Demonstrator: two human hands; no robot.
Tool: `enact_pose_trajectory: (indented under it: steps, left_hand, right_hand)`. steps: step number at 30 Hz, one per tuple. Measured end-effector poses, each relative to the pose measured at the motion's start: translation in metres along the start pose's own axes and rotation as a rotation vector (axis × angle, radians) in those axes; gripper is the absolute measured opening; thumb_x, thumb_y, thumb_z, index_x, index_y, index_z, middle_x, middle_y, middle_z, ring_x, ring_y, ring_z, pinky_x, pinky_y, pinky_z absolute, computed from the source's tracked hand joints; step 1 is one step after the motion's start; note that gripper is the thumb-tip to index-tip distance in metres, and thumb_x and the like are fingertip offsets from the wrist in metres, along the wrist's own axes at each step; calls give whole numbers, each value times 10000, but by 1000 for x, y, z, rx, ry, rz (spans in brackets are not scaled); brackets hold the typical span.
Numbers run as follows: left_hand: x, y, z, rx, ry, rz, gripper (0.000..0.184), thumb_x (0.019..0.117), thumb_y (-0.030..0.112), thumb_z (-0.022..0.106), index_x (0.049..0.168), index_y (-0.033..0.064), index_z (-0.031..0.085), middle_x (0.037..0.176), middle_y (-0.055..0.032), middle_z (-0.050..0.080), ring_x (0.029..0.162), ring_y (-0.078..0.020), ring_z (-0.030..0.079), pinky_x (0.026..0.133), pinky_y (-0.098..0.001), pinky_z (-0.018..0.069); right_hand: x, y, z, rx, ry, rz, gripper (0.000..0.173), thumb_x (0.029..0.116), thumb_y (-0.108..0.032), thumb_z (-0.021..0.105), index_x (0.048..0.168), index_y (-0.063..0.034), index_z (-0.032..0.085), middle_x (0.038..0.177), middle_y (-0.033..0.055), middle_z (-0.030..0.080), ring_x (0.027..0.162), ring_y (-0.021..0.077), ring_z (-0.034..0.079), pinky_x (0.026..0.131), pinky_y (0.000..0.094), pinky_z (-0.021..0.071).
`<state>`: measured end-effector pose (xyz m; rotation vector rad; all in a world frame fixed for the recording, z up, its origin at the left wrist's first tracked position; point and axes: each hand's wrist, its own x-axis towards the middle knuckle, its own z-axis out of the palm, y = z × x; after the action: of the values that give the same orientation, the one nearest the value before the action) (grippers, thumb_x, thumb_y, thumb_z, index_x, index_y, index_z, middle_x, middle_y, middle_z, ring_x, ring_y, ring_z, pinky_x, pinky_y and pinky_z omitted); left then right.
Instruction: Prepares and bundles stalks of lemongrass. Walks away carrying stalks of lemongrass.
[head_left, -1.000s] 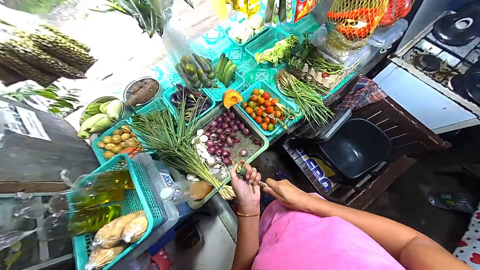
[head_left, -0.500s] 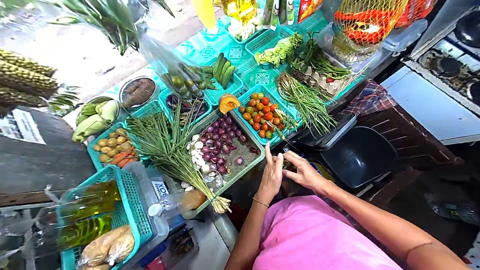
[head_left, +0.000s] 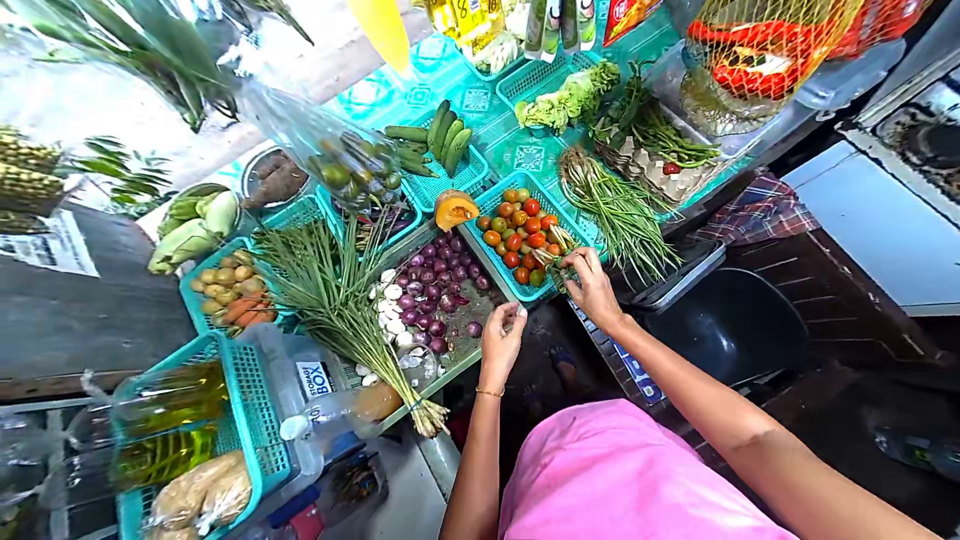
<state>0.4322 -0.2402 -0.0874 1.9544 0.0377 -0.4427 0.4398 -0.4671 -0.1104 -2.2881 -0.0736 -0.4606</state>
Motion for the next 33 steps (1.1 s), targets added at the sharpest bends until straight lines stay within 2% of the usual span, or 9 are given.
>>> enact_pose_trajectory:
  steps: [7, 10, 13, 16, 19, 21, 25, 28, 33]
  left_hand:
    - [-52, -38, -9, -51, 178, -46, 292, 1018, 152, 604, 1230, -38, 667, 1218, -184, 686, 1112, -209, 675, 986, -363, 544]
    - [-70, -50, -13, -65, 212, -73, 273, 1017, 140, 604, 1213, -36, 673, 1201, -181, 691, 1111, -202, 674, 983, -356, 544]
    - [-89, -59, -16, -51, 205, -90, 273, 1018, 144, 607, 1216, -31, 675, 1211, -173, 688, 1116, -201, 673, 984, -360, 547]
    - [-112, -72, -17, -75, 185, -134, 268, 1013, 157, 619, 1209, -14, 687, 1194, -159, 699, 1101, -204, 680, 973, -379, 554]
    - [-140, -93, -21, -199, 155, -243, 254, 1029, 146, 589, 1207, -9, 685, 1172, -151, 709, 1050, -214, 700, 912, -391, 582]
    - [-160, -107, -28, -354, 147, -368, 267, 1058, 140, 539, 1225, -30, 660, 1161, -165, 709, 1018, -226, 708, 859, -386, 592]
    - [-195, -133, -47, -593, 218, -592, 326, 1086, 174, 488, 1291, -48, 611, 1181, -187, 699, 1010, -230, 699, 853, -374, 569]
    - [-213, -147, -61, -656, 291, -661, 335, 1093, 189, 475, 1308, -37, 595, 1202, -179, 691, 1029, -228, 693, 864, -372, 562]
    - [-221, -156, -83, -721, 345, -678, 353, 1103, 204, 451, 1347, -22, 569, 1230, -172, 684, 1046, -222, 692, 888, -368, 557]
  right_hand:
    - [-7, 10, 16, -79, 130, 67, 278, 865, 89, 640, 1139, 47, 637, 1265, 254, 568, 1134, 368, 631, 907, 448, 582]
    - [-8, 15, 24, -134, 82, 61, 272, 900, 1, 683, 1163, 48, 633, 1282, 258, 565, 1158, 391, 618, 947, 470, 564]
    - [-16, 16, 25, -214, 1, 2, 287, 974, -220, 683, 1161, -3, 686, 1333, 237, 589, 1288, 414, 545, 1140, 541, 404]
    - [-31, 8, 21, -232, -2, -49, 274, 996, -253, 644, 1177, -58, 709, 1380, 205, 579, 1366, 384, 497, 1225, 609, 241]
    - [-46, -12, 23, -210, 17, -130, 213, 1006, -202, 620, 1137, -69, 722, 1314, 175, 625, 1363, 339, 516, 1233, 613, 236]
    - [-51, -23, 27, -253, 17, -137, 264, 991, -282, 651, 1173, -102, 718, 1326, 166, 623, 1380, 344, 498, 1220, 636, 229]
    - [-38, -16, 26, -365, -34, 90, 710, 850, -567, 757, 1410, -160, 602, 1520, 244, 460, 1496, 486, 281, 1175, 757, 136]
    - [-20, 2, 24, -402, -122, 205, 906, 777, -743, 707, 1487, -207, 537, 1601, 218, 374, 1530, 500, 174, 1164, 779, 69]
    - [-8, 0, 28, -428, -323, 146, 724, 918, -618, 658, 1475, -168, 554, 1571, 165, 448, 1515, 462, 264, 1129, 824, 76]
